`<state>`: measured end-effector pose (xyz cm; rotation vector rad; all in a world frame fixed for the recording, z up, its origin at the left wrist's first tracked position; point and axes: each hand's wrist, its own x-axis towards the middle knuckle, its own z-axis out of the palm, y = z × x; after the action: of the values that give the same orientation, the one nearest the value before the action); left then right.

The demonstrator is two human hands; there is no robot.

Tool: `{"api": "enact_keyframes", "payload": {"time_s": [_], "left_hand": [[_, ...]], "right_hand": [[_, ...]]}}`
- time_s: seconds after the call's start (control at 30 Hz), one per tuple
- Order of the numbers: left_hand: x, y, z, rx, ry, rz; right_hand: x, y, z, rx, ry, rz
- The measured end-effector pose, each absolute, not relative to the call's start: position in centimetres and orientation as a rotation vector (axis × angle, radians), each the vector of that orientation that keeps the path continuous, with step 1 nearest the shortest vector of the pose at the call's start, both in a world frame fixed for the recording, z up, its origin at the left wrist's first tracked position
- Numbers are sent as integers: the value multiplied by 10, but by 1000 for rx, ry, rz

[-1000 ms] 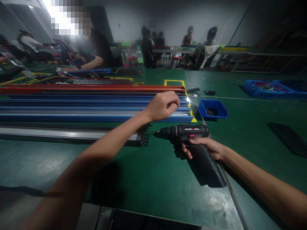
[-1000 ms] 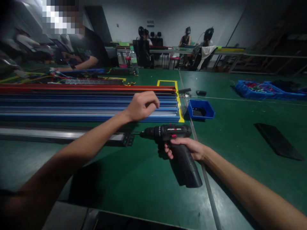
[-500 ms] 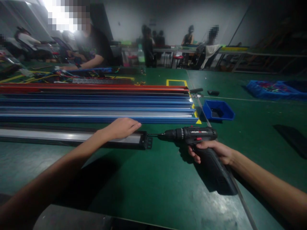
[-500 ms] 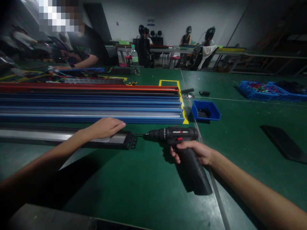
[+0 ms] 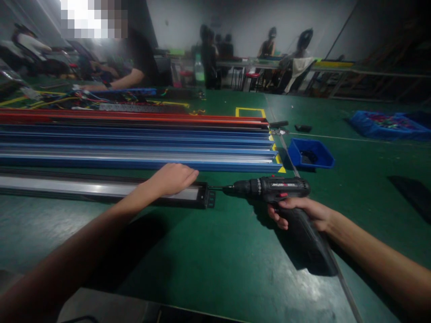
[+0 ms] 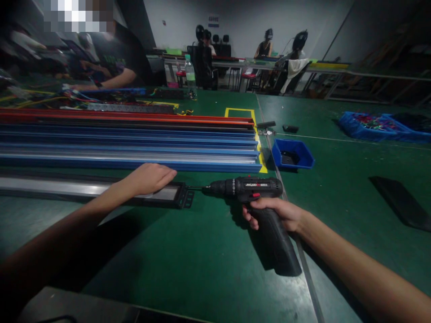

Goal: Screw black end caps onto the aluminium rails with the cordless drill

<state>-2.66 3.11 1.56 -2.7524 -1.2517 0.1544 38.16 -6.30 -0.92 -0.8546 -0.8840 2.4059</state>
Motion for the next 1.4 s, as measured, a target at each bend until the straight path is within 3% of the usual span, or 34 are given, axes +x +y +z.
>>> {"api": "enact_keyframes", "payload": {"time_s": [1.4], "left_hand": [[-28,34,13,-2739,-1268,146]], "right_hand": [[380,-63,-7,-874,-847,2413]]}}
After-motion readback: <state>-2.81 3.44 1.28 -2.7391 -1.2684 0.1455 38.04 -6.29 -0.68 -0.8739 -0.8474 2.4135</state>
